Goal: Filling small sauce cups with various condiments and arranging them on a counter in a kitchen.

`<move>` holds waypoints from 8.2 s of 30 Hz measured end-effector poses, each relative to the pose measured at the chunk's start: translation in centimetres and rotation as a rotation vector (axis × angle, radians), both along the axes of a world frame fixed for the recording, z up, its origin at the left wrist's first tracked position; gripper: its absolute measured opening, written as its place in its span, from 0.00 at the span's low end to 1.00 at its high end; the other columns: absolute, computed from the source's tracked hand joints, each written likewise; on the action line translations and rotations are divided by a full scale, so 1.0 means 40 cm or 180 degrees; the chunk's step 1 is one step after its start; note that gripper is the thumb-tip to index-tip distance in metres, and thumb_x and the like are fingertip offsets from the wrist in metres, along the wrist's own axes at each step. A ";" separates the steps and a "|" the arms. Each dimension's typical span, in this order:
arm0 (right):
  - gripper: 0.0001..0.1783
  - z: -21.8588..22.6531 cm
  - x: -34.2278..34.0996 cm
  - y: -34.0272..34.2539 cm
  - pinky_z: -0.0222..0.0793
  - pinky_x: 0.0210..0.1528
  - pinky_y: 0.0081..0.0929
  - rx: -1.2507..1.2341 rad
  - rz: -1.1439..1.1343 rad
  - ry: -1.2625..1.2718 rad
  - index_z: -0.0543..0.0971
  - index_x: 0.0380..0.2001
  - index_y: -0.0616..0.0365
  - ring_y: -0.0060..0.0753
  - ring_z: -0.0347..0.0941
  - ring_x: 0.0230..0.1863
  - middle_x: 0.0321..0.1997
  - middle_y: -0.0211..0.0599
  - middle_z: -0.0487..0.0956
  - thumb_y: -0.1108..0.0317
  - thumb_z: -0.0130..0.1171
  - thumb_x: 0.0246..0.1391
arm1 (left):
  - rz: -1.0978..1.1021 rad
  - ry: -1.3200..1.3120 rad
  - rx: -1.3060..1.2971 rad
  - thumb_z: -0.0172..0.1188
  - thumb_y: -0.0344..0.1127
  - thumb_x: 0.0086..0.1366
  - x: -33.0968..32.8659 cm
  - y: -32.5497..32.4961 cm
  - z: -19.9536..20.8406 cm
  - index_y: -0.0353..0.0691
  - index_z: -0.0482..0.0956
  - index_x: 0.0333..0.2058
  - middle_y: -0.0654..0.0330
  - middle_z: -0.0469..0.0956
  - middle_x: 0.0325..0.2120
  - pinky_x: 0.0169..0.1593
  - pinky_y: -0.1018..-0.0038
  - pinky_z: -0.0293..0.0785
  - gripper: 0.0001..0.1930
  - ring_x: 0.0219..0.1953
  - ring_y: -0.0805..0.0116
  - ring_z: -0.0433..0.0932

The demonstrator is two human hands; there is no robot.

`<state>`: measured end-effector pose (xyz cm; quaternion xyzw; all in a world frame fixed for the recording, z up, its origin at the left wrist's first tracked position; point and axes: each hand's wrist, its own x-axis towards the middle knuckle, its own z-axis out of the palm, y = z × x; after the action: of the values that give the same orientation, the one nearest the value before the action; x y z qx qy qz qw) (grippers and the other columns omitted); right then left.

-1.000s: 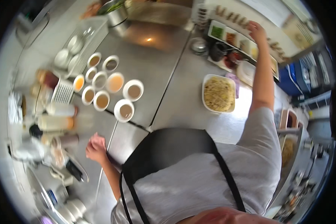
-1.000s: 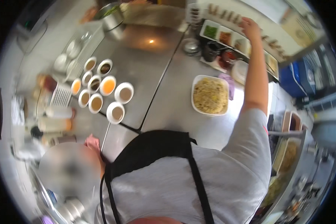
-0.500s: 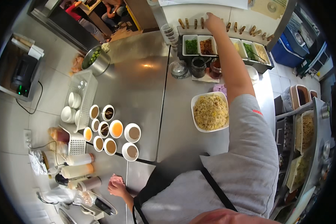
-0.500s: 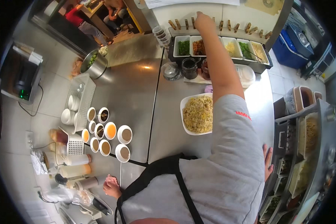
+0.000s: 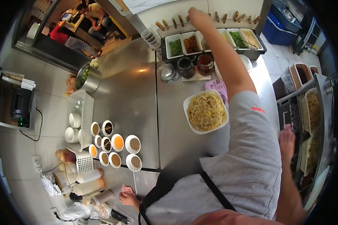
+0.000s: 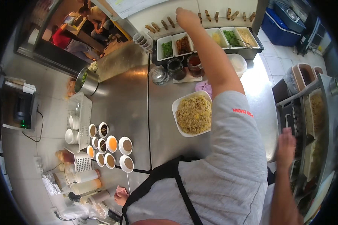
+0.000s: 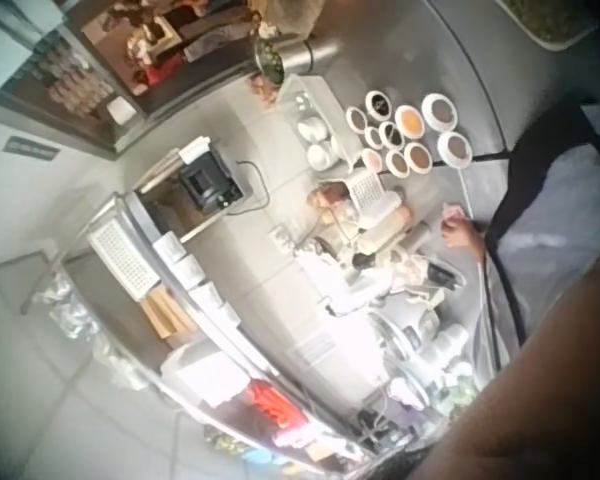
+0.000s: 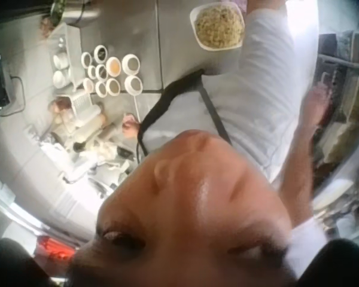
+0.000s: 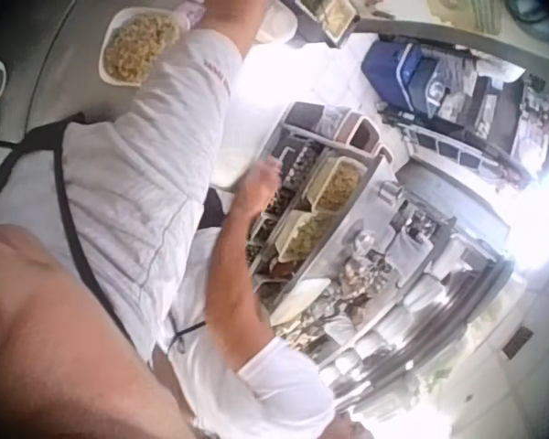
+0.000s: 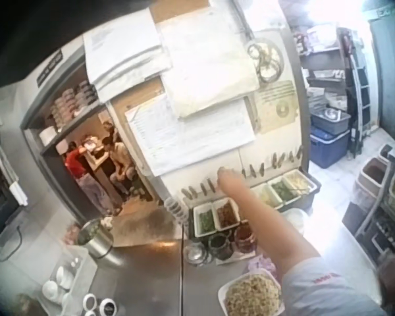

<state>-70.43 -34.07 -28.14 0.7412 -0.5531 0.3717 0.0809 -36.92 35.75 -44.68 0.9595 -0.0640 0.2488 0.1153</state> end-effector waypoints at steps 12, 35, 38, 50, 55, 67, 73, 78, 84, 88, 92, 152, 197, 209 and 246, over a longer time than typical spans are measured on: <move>0.13 0.019 -0.466 0.094 0.61 0.21 0.10 0.0706 0.0558 -0.3668 0.71 0.34 0.65 0.11 0.64 0.19 0.23 0.28 0.74 0.68 0.49 0.45 | -0.0078 0.0037 0.0008 0.39 0.51 0.51 -0.005 -0.032 0.019 0.40 0.71 0.29 0.53 0.70 0.28 0.35 0.58 0.62 0.21 0.31 0.52 0.67; 0.11 -0.056 -0.522 0.024 0.65 0.34 0.35 -0.0255 -0.0593 -0.0673 0.73 0.27 0.53 0.45 0.70 0.30 0.26 0.43 0.74 0.59 0.49 0.43 | -0.0103 0.0010 0.0181 0.38 0.51 0.52 0.014 -0.013 -0.001 0.41 0.71 0.29 0.54 0.70 0.28 0.34 0.58 0.63 0.20 0.32 0.53 0.68; 0.10 -0.015 -0.427 0.016 0.65 0.32 0.38 0.0057 -0.0792 0.0080 0.72 0.29 0.51 0.46 0.70 0.30 0.26 0.43 0.74 0.60 0.45 0.45 | -0.0161 0.0006 0.0215 0.39 0.51 0.52 0.009 -0.012 0.001 0.41 0.71 0.30 0.54 0.70 0.29 0.34 0.58 0.63 0.20 0.31 0.52 0.68; 0.25 -0.143 -0.617 -0.239 0.51 0.53 0.33 0.0722 -0.0308 0.2183 0.60 0.48 0.55 0.38 0.58 0.52 0.50 0.42 0.62 0.61 0.45 0.45 | -0.0929 0.0316 -0.0305 0.48 0.47 0.50 0.020 -0.035 0.019 0.36 0.73 0.28 0.51 0.72 0.21 0.29 0.62 0.65 0.18 0.24 0.53 0.70; 0.19 -0.067 -0.434 -0.012 0.60 0.47 0.21 0.1046 0.0968 -0.0398 0.65 0.45 0.61 0.35 0.64 0.46 0.49 0.41 0.65 0.63 0.43 0.51 | -0.0893 -0.0170 0.0233 0.52 0.47 0.48 -0.050 -0.025 0.048 0.35 0.67 0.40 0.47 0.66 0.38 0.48 0.61 0.54 0.24 0.44 0.51 0.61; 0.13 -0.078 0.157 0.696 0.63 0.37 0.18 0.3194 0.3620 -0.0821 0.70 0.37 0.61 0.21 0.68 0.34 0.33 0.32 0.73 0.66 0.44 0.50 | -0.1536 0.2088 -0.3202 0.38 0.44 0.60 -0.166 -0.113 0.185 0.33 0.70 0.33 0.61 0.72 0.24 0.29 0.82 0.65 0.19 0.25 0.78 0.68; 0.17 -0.159 0.353 0.995 0.62 0.35 0.17 0.4219 0.5060 -0.0072 0.67 0.40 0.61 0.18 0.65 0.32 0.32 0.30 0.71 0.68 0.51 0.44 | -0.3231 0.3860 -0.3911 0.35 0.42 0.60 -0.264 -0.270 0.189 0.35 0.66 0.40 0.65 0.69 0.27 0.31 0.85 0.63 0.18 0.27 0.80 0.66; 0.14 -0.164 0.325 0.954 0.62 0.28 0.28 0.3195 0.4898 0.0875 0.71 0.30 0.60 0.38 0.68 0.26 0.25 0.44 0.72 0.64 0.52 0.38 | -0.3786 0.3838 -0.2548 0.38 0.40 0.59 -0.242 -0.330 0.189 0.34 0.64 0.41 0.56 0.66 0.36 0.42 0.76 0.60 0.17 0.38 0.69 0.65; 0.12 -0.084 0.238 0.879 0.62 0.27 0.32 0.2886 0.4074 0.1387 0.72 0.19 0.58 0.41 0.69 0.25 0.20 0.41 0.72 0.60 0.49 0.39 | -0.3271 0.1582 -0.1459 0.59 0.45 0.42 -0.144 -0.319 0.183 0.34 0.59 0.45 0.47 0.60 0.43 0.49 0.66 0.54 0.33 0.46 0.54 0.59; 0.14 -0.099 0.248 0.879 0.62 0.26 0.32 0.1549 0.2942 0.2316 0.72 0.17 0.58 0.41 0.68 0.24 0.19 0.40 0.71 0.58 0.48 0.39 | -0.2812 0.1388 -0.0641 0.67 0.48 0.29 -0.101 -0.338 0.137 0.36 0.53 0.49 0.47 0.55 0.47 0.49 0.61 0.53 0.48 0.48 0.50 0.55; 0.13 -0.069 0.302 0.891 0.62 0.25 0.33 0.1697 0.2822 0.2256 0.72 0.17 0.56 0.41 0.69 0.25 0.19 0.38 0.71 0.57 0.48 0.39 | -0.2690 0.1573 -0.0416 0.66 0.46 0.31 -0.094 -0.374 0.122 0.38 0.51 0.51 0.48 0.54 0.49 0.51 0.62 0.52 0.48 0.51 0.51 0.53; 0.04 -0.283 0.466 0.990 0.61 0.34 0.29 0.0457 0.4812 0.1306 0.72 0.21 0.53 0.32 0.66 0.33 0.24 0.32 0.68 0.71 0.49 0.35 | -0.3745 0.1790 -0.0852 0.67 0.45 0.29 -0.167 -0.344 0.096 0.35 0.46 0.53 0.49 0.62 0.43 0.49 0.63 0.50 0.52 0.47 0.54 0.57; 0.07 -0.282 0.399 1.028 0.64 0.34 0.29 0.1735 0.4250 0.1595 0.73 0.23 0.52 0.35 0.67 0.33 0.28 0.35 0.69 0.72 0.47 0.38 | -0.3284 0.2015 0.0120 0.66 0.44 0.28 -0.156 -0.385 0.182 0.42 0.53 0.51 0.55 0.60 0.45 0.46 0.65 0.55 0.47 0.46 0.57 0.58; 0.04 -0.278 0.434 0.990 0.63 0.32 0.30 0.0723 0.4276 0.1540 0.72 0.21 0.53 0.36 0.67 0.31 0.25 0.35 0.68 0.70 0.48 0.36 | -0.4426 0.1864 0.0288 0.64 0.40 0.31 -0.117 -0.377 0.158 0.43 0.50 0.52 0.55 0.59 0.47 0.50 0.63 0.50 0.47 0.51 0.56 0.54; 0.09 -0.275 0.530 0.798 0.64 0.34 0.22 0.2698 0.2706 -0.0636 0.74 0.28 0.59 0.35 0.70 0.33 0.31 0.41 0.74 0.71 0.45 0.44 | -0.2620 0.1244 0.0085 0.64 0.45 0.33 -0.081 -0.420 0.185 0.39 0.46 0.53 0.52 0.54 0.50 0.50 0.60 0.49 0.49 0.52 0.52 0.51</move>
<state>-49.22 -2.15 -39.16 0.8263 -0.3135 0.1867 -0.4290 -40.16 18.95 -37.28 0.8846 -0.4202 -0.0043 0.2021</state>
